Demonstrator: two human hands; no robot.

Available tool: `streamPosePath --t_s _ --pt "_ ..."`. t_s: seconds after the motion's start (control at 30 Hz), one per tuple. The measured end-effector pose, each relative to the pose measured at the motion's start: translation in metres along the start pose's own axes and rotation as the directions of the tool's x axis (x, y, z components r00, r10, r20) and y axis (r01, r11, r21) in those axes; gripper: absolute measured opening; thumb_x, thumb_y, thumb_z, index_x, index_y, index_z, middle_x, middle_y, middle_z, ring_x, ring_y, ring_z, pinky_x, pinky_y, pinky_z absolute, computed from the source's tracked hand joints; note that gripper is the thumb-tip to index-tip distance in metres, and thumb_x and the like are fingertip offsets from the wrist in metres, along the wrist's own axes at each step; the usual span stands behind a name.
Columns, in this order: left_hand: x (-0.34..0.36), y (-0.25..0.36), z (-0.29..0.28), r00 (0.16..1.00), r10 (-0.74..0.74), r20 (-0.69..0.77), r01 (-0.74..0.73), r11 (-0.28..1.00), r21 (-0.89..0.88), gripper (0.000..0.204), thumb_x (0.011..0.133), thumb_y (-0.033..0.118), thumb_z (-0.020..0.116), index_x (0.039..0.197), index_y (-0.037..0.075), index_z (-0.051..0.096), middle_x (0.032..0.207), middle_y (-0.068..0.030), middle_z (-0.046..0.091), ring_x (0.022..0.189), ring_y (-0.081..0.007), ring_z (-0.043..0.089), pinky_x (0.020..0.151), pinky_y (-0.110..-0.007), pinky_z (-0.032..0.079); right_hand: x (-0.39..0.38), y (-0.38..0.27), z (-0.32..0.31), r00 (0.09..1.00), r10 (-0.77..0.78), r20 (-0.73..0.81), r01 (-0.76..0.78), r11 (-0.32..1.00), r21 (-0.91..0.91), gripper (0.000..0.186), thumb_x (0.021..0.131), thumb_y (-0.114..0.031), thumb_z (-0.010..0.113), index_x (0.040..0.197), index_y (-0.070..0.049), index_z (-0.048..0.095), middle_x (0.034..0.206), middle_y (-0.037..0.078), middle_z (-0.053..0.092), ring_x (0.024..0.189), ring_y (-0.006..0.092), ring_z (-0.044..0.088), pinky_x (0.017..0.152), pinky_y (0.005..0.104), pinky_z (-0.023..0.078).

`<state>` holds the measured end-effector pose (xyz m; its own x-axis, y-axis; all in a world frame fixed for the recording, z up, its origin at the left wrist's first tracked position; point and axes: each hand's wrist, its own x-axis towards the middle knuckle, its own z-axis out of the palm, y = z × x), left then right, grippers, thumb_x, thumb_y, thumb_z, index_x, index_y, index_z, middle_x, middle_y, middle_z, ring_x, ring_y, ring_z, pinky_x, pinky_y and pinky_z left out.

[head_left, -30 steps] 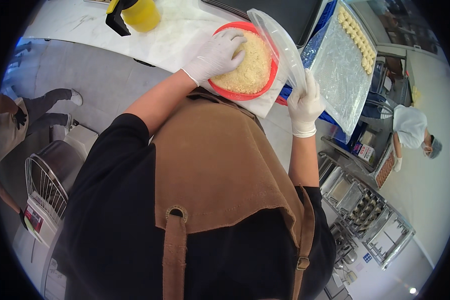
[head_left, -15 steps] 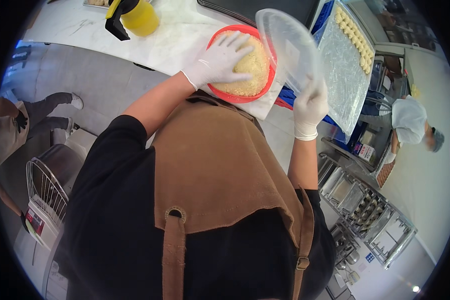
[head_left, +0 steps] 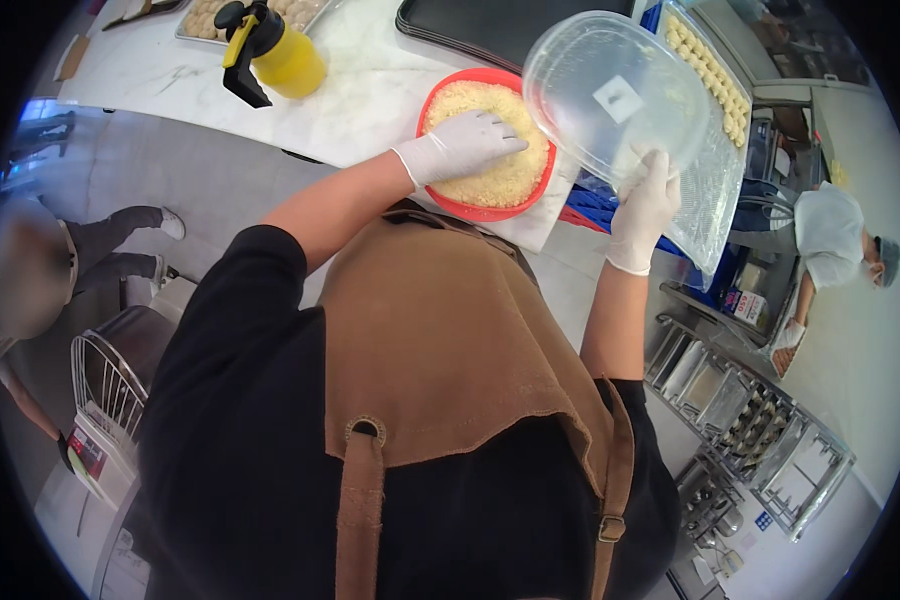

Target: Shaping dough into pastries and placing them on a baking sheet.

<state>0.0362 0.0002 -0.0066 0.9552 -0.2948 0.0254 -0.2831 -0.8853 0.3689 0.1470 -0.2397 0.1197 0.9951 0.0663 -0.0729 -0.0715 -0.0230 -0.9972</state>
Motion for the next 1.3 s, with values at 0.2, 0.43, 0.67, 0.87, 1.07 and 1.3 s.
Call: streamPosePath --t_s 0.2,0.43,0.67,0.87,1.07,1.3 --pt "0.008 0.008 0.007 0.983 -0.142 -0.120 0.115 0.972 -0.204 0.052 0.103 0.046 0.062 0.143 0.012 0.064 0.145 -0.0158 0.065 0.137 -0.0391 0.057 0.114 -0.051 0.047 0.024 0.000 0.089 0.936 0.129 0.329 -0.072 0.981 -0.179 0.041 0.109 -0.033 0.064 0.131 0.001 0.069 0.107 0.013 0.081 0.054 0.0057 0.045 0.048 0.0209 0.036" --pt "-0.004 0.021 0.016 0.975 -0.054 -0.217 0.073 0.994 0.080 0.076 0.103 0.061 0.054 0.159 0.010 0.053 0.160 -0.0177 0.055 0.148 -0.0436 0.047 0.124 -0.062 0.031 0.049 0.027 0.210 0.689 0.174 0.704 0.227 0.870 -0.437 0.047 0.106 -0.037 0.064 0.128 0.003 0.074 0.099 0.009 0.081 0.072 0.0102 0.062 0.064 0.0226 0.050" --pt "-0.002 0.029 -0.008 0.994 -0.101 0.035 0.097 0.991 0.094 0.082 0.102 0.067 0.051 0.161 0.009 0.051 0.166 -0.0186 0.048 0.155 -0.0432 0.038 0.126 -0.069 0.022 0.058 0.055 0.271 0.355 0.466 0.811 0.361 0.731 -0.579 0.050 0.103 -0.045 0.066 0.121 0.001 0.077 0.095 0.005 0.081 0.070 0.0125 0.059 0.064 0.0237 0.051" --pt "-0.003 0.026 0.009 0.982 -0.100 -0.161 0.104 0.994 0.018 0.084 0.100 0.068 0.054 0.160 0.010 0.051 0.167 -0.0195 0.046 0.154 -0.0426 0.039 0.127 -0.067 0.023 0.053 0.059 0.284 0.429 0.465 0.775 0.428 0.651 -0.627 0.051 0.102 -0.047 0.067 0.120 0.000 0.077 0.099 0.008 0.080 0.075 0.0152 0.064 0.071 0.0259 0.054" --pt "-0.006 0.023 0.004 0.965 -0.097 -0.242 0.112 0.992 0.050 0.084 0.096 0.068 0.060 0.158 0.012 0.052 0.164 -0.0192 0.049 0.151 -0.0418 0.042 0.126 -0.066 0.024 0.064 0.068 0.258 0.617 0.332 0.714 0.298 0.740 -0.602 0.054 0.098 -0.048 0.069 0.119 0.000 0.079 0.112 0.013 0.082 0.096 0.0223 0.075 0.091 0.0331 0.058" --pt "-0.004 0.014 0.010 0.966 -0.091 -0.240 0.115 0.990 0.087 0.080 0.090 0.065 0.068 0.152 0.014 0.059 0.156 -0.0181 0.055 0.147 -0.0417 0.045 0.125 -0.066 0.027 0.045 0.031 0.103 0.832 -0.138 0.537 0.455 0.722 -0.521 0.038 0.104 -0.029 0.065 0.125 0.001 0.076 0.119 0.016 0.080 0.102 0.0273 0.077 0.091 0.0336 0.058"
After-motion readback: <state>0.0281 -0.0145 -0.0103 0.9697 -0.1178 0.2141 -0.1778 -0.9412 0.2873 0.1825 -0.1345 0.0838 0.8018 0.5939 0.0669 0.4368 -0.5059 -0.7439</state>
